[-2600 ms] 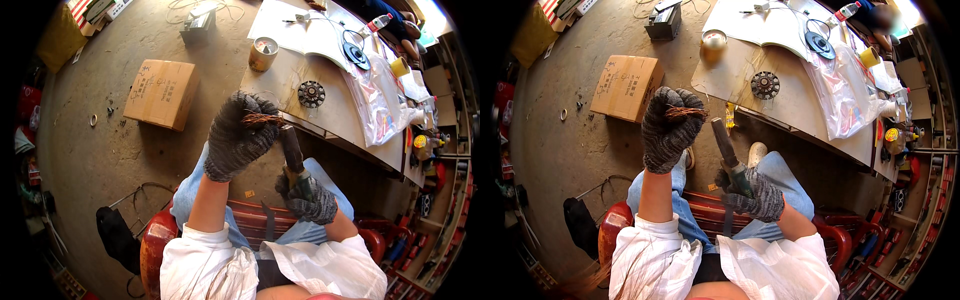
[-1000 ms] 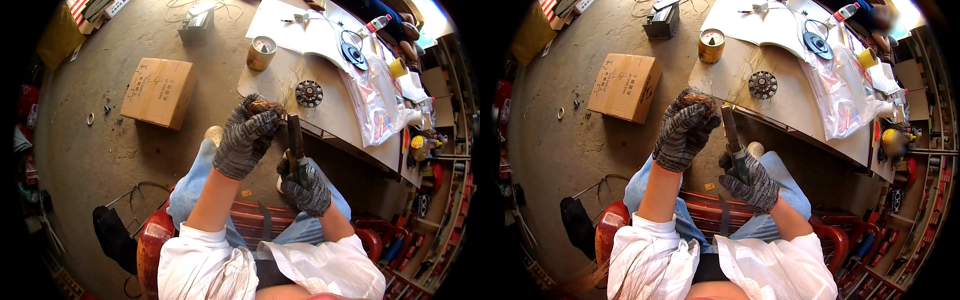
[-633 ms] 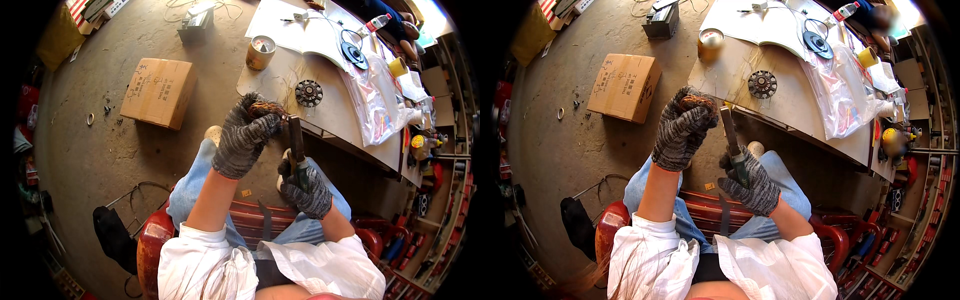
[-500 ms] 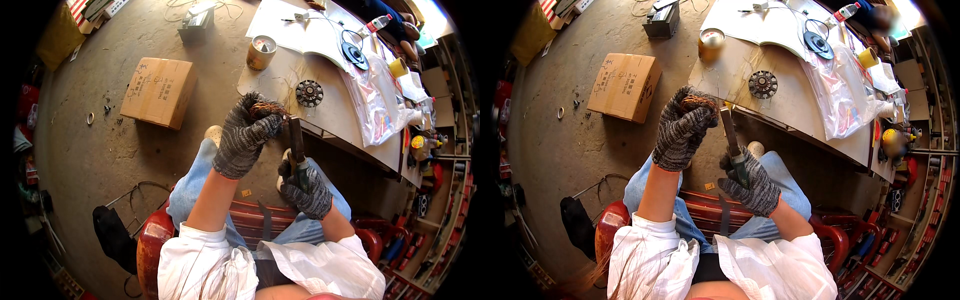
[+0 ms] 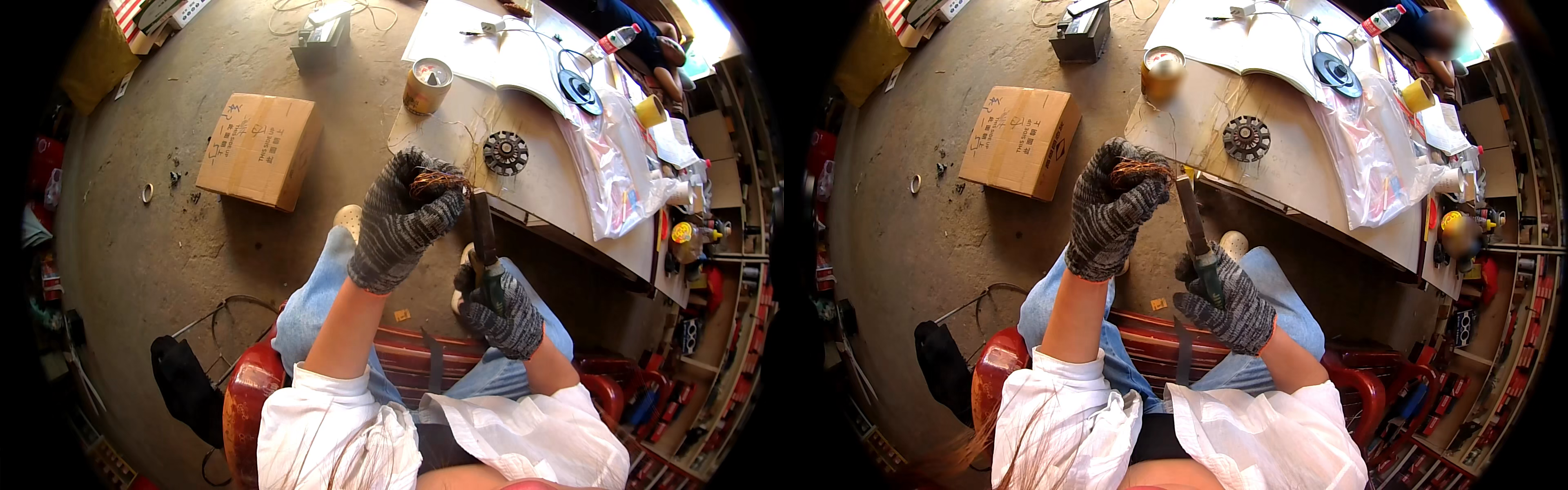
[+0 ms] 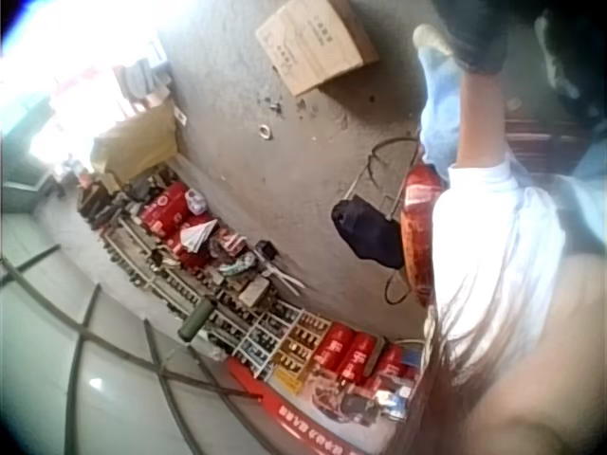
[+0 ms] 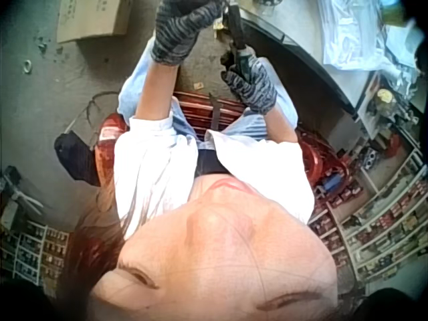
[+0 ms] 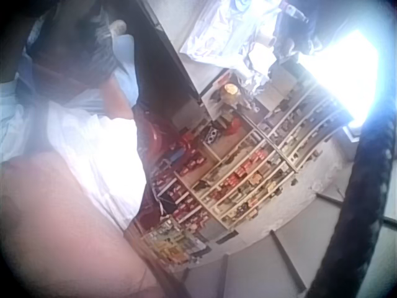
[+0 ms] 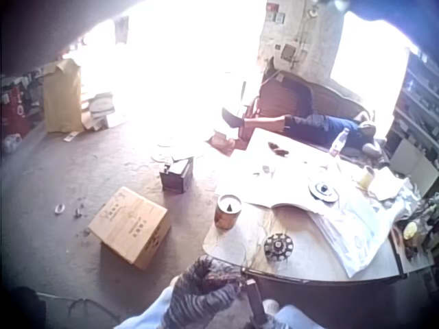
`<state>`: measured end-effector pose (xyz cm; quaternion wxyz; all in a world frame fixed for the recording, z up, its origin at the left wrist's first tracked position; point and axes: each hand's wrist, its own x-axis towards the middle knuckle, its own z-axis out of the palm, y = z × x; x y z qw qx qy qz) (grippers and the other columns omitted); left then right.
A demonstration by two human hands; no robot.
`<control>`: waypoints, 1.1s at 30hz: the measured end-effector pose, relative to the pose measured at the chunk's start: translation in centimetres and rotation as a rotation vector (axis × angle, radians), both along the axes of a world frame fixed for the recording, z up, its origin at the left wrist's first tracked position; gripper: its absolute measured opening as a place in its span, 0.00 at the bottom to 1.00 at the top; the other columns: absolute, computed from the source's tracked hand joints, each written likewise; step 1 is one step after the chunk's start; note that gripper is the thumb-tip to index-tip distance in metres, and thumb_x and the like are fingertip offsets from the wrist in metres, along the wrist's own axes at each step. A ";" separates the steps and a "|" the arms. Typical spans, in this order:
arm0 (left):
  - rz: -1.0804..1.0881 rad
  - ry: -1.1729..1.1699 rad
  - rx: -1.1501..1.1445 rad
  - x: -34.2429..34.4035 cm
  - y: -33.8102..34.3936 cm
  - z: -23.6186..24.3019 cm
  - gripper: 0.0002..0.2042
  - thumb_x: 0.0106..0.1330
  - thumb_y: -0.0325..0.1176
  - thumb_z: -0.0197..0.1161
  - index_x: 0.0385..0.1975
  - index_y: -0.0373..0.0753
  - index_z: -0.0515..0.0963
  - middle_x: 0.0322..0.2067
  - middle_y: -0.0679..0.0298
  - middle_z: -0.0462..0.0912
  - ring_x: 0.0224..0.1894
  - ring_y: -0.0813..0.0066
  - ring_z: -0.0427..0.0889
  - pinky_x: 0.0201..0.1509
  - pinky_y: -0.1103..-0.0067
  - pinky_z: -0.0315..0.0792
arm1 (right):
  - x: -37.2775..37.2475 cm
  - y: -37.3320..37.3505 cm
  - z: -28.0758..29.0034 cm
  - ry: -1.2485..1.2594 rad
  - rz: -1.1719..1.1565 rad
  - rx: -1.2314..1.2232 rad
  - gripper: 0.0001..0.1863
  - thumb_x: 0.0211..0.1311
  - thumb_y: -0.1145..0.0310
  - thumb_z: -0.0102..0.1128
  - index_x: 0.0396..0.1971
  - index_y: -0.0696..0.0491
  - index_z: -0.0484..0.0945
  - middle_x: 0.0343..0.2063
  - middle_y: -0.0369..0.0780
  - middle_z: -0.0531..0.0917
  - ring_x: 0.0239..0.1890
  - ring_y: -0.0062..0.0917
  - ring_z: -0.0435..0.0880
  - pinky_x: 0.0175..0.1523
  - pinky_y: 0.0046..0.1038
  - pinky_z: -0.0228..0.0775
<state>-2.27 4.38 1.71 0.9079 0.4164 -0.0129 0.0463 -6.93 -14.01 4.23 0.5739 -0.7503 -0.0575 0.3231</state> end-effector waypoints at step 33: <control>0.030 -0.051 -0.082 0.1 -0.4 -1.1 0.17 0.50 0.20 0.65 0.41 0.39 0.73 0.38 0.59 0.78 0.37 0.77 0.78 0.39 0.82 0.74 | -0.3 -0.5 -1.0 -0.036 -0.041 0.034 0.19 0.52 0.68 0.64 0.43 0.55 0.69 0.22 0.30 0.73 0.25 0.13 0.70 0.32 0.19 0.66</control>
